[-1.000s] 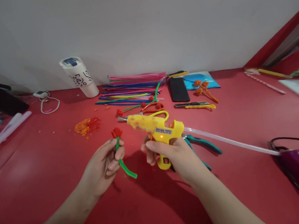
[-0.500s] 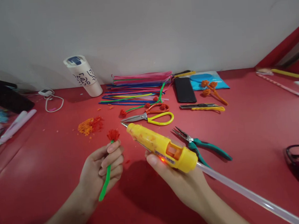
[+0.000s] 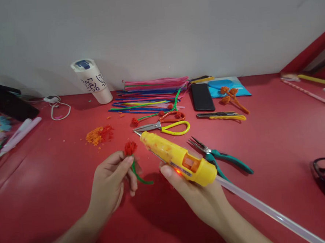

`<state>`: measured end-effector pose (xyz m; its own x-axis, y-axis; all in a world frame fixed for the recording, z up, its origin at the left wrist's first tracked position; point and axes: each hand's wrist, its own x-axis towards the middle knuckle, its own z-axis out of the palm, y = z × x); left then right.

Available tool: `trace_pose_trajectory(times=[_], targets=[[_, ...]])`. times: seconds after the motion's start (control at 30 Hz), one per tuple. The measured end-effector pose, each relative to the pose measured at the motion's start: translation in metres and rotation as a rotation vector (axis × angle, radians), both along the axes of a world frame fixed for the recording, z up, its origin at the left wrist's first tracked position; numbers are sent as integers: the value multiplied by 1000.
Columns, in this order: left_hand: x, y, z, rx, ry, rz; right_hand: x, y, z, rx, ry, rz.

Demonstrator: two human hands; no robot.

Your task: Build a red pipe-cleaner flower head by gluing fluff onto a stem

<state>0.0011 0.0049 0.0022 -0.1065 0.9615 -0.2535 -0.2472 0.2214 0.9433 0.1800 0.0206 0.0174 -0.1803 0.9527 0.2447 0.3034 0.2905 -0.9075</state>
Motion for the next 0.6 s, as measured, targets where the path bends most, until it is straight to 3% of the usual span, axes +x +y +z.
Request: trace_pose_trajectory(times=[0.13,0.23,0.37,0.6], targets=[[-1,-2,2,12,171,31,5,-2,-9,-122,-5,19],[0,-4,3,79,370,35,0,-4,-15,-176,3,-83],[3,-9,3,263,654,20,-13,-4,-20,-71,91,-199],[10,-13,3,376,833,-9,-15,-4,-19,133,-14,-102]])
